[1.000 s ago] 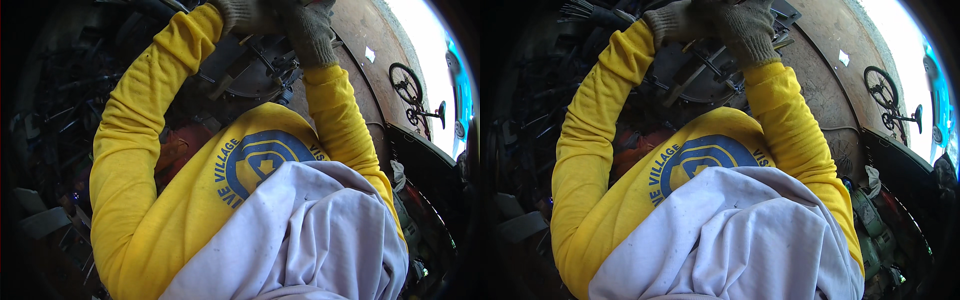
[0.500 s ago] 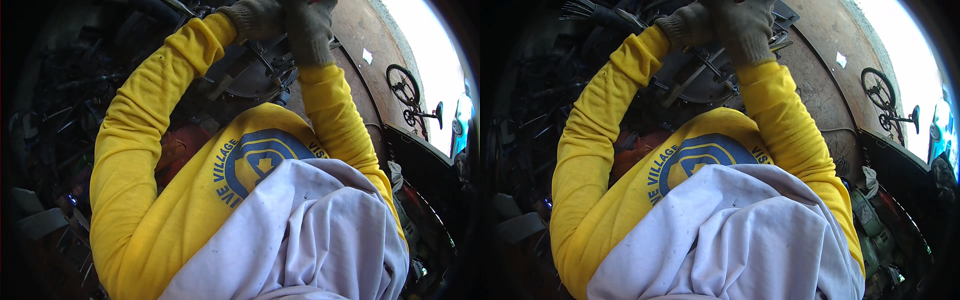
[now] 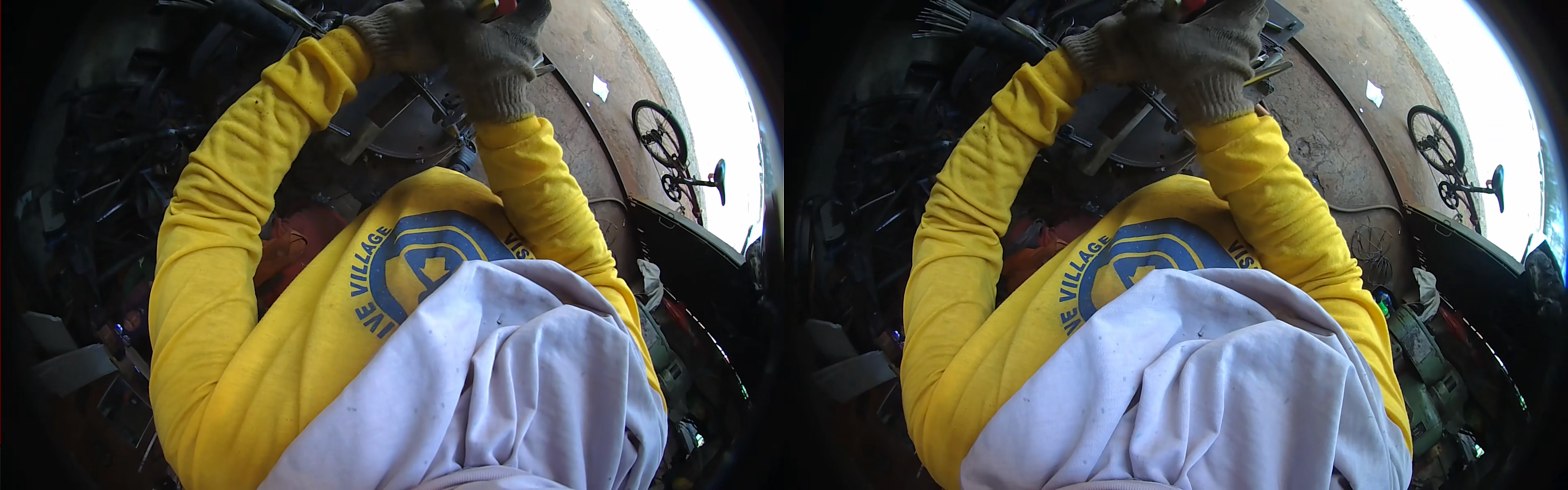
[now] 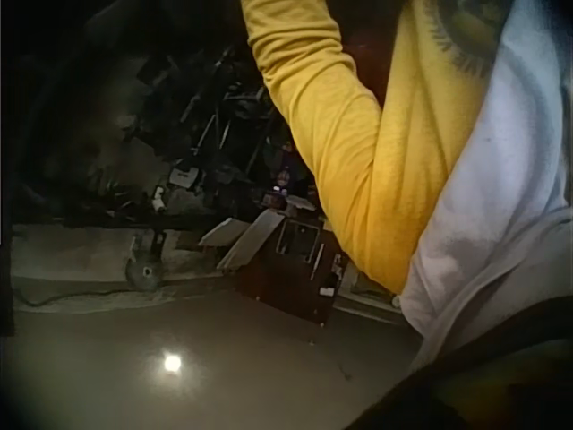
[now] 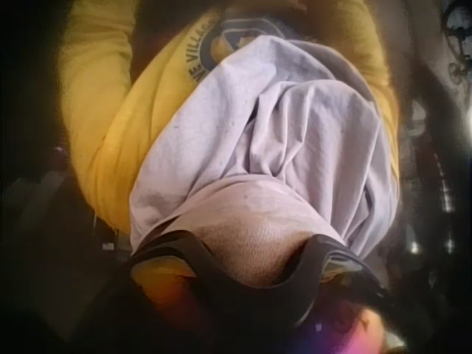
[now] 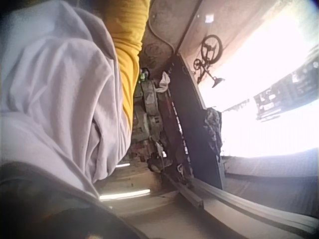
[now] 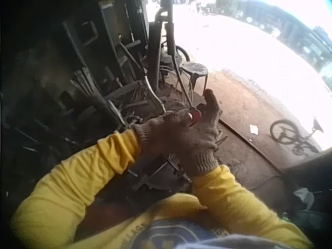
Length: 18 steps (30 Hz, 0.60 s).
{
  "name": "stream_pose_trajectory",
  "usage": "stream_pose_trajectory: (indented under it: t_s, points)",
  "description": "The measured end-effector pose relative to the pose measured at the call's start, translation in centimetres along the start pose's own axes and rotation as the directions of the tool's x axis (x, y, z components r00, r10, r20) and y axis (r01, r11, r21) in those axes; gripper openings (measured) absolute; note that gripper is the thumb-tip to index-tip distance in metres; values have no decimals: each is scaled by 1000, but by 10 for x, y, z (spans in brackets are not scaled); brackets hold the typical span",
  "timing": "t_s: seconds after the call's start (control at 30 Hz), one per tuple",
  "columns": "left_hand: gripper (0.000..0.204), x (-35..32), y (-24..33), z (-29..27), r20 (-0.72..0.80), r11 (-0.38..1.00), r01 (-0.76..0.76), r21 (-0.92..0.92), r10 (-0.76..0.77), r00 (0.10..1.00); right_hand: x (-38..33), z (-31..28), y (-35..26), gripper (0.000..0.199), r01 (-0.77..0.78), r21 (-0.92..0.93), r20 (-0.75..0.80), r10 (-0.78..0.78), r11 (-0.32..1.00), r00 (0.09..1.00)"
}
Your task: The person welds metal components together, using a welding torch to join parts of a frame held in place by locking pliers, then uses a hammer to shape the joint.
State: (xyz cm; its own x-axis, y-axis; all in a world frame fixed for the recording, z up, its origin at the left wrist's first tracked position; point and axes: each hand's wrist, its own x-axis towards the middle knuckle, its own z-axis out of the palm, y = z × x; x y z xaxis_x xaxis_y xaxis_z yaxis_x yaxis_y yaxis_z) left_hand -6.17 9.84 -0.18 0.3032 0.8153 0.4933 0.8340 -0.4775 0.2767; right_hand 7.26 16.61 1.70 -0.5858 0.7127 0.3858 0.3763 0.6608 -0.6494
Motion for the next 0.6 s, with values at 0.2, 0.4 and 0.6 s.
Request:
stream_pose_trajectory:
  t_s: [0.2,0.4,0.6]
  points:
    - [56,8,-11,6,155,990,28,138,-49,987,16,-6,-11,92,-270,271,71,260,924,963]
    - [50,15,1,-3,320,989,12,150,-59,946,14,-27,-28,108,-443,366,193,399,818,896]
    - [50,7,-19,19,280,986,-31,161,-15,960,14,-62,-45,107,-554,556,445,341,620,828]
